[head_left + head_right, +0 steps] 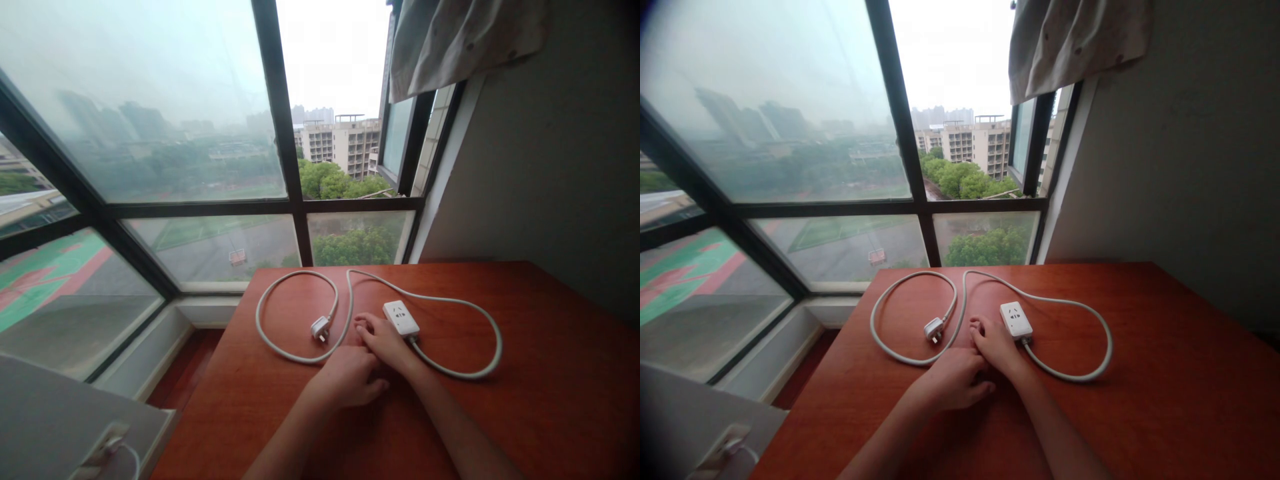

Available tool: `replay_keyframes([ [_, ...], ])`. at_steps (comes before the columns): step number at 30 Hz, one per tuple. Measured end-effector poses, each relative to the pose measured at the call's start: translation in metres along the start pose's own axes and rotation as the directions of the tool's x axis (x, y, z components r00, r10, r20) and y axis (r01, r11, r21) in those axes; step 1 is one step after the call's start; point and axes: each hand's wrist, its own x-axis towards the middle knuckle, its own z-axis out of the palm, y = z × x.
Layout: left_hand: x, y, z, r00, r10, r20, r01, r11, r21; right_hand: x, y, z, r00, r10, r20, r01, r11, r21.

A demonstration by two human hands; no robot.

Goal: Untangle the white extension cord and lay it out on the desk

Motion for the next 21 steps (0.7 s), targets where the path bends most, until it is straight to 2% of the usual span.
replay_keyframes([
  [21, 0.0009, -0.0023, 0.0048, 0.999, 0.023, -0.047, -0.022, 0.999, 0.030, -0.0011, -0.0026, -0.0014, 1.000, 0.006, 0.000, -0.006, 1.000, -0.027],
])
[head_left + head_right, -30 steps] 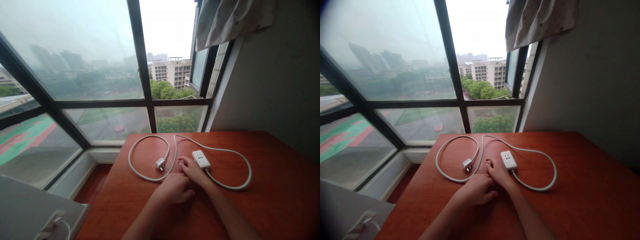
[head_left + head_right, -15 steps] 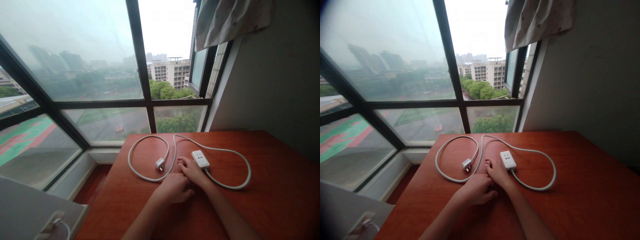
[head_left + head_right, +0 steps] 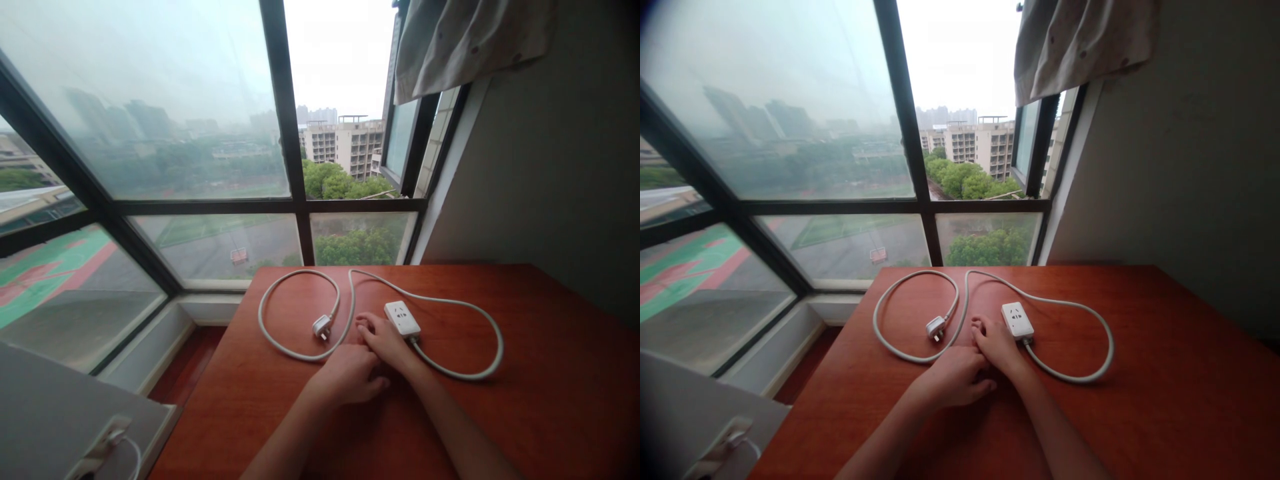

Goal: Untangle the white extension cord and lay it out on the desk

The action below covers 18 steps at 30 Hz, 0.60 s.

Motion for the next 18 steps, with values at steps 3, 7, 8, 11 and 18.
replay_keyframes([
  [3, -0.0001, 0.0001, -0.0008, 1.000, 0.001, 0.003, -0.001, 1.000, 0.000, -0.0001, -0.0001, 0.0002, 1.000, -0.002, -0.008, 0.002, 1.000, -0.004],
  [7, -0.0001, 0.0002, -0.0019, 1.000, -0.005, 0.016, 0.006, 1.000, -0.008, 0.0006, 0.0003, 0.0013, 1.000, -0.007, -0.004, 0.007, 1.000, -0.018],
  [8, -0.0001, 0.0001, -0.0020, 1.000, -0.010, 0.022, 0.010, 1.000, -0.007, 0.0010, 0.0008, 0.0017, 1.000, -0.004, -0.004, 0.004, 1.000, -0.026],
  [11, 0.0001, -0.0001, -0.0021, 0.999, -0.021, 0.037, 0.021, 1.000, -0.005, 0.0024, 0.0031, 0.0031, 1.000, -0.001, 0.001, 0.001, 0.999, -0.040],
  [18, 0.0003, 0.0003, -0.0021, 0.999, -0.025, 0.043, 0.024, 1.000, 0.008, 0.0027, 0.0047, 0.0043, 1.000, -0.012, -0.007, 0.012, 0.999, -0.049],
])
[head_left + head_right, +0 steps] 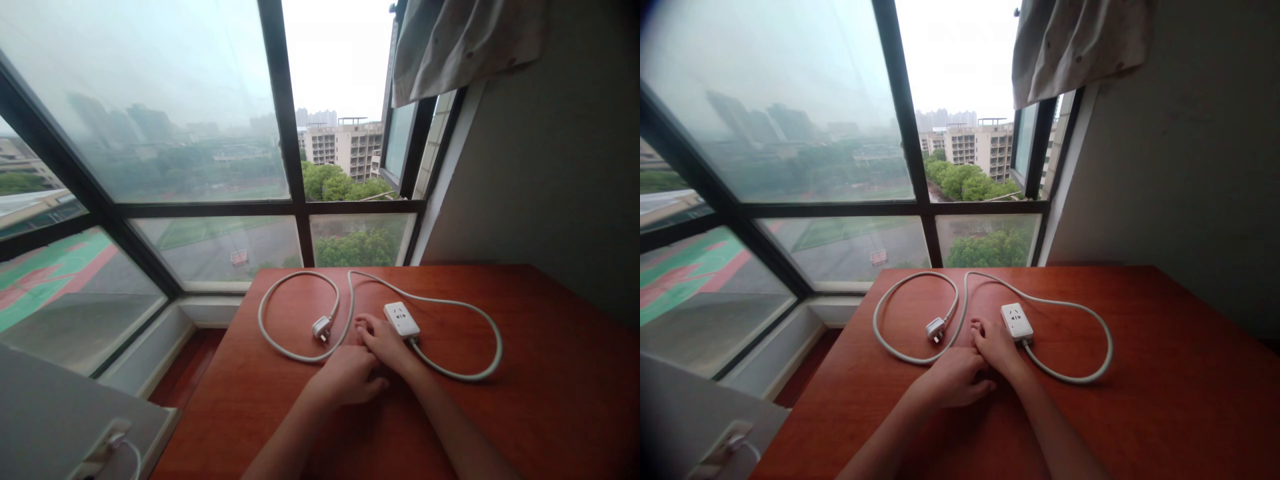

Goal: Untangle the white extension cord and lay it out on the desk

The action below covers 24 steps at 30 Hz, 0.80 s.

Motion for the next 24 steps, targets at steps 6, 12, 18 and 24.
replay_keyframes([
  [6, -0.0001, -0.0008, 0.0010, 1.000, 0.008, -0.008, -0.008, 1.000, -0.010, -0.0004, -0.0009, -0.0002, 1.000, 0.005, 0.006, -0.005, 1.000, -0.001],
  [12, 0.0002, -0.0007, 0.0015, 1.000, 0.005, -0.017, -0.005, 1.000, -0.011, -0.0003, -0.0024, -0.0007, 1.000, 0.007, 0.006, -0.007, 1.000, -0.008],
  [18, 0.0000, 0.0001, 0.0003, 1.000, 0.008, -0.017, -0.008, 1.000, -0.005, -0.0014, -0.0026, -0.0010, 1.000, 0.008, 0.006, -0.008, 1.000, -0.016],
  [24, 0.0002, -0.0003, 0.0003, 0.999, 0.015, -0.030, -0.015, 1.000, 0.002, -0.0001, -0.0015, -0.0005, 1.000, 0.010, 0.015, -0.010, 1.000, -0.013],
])
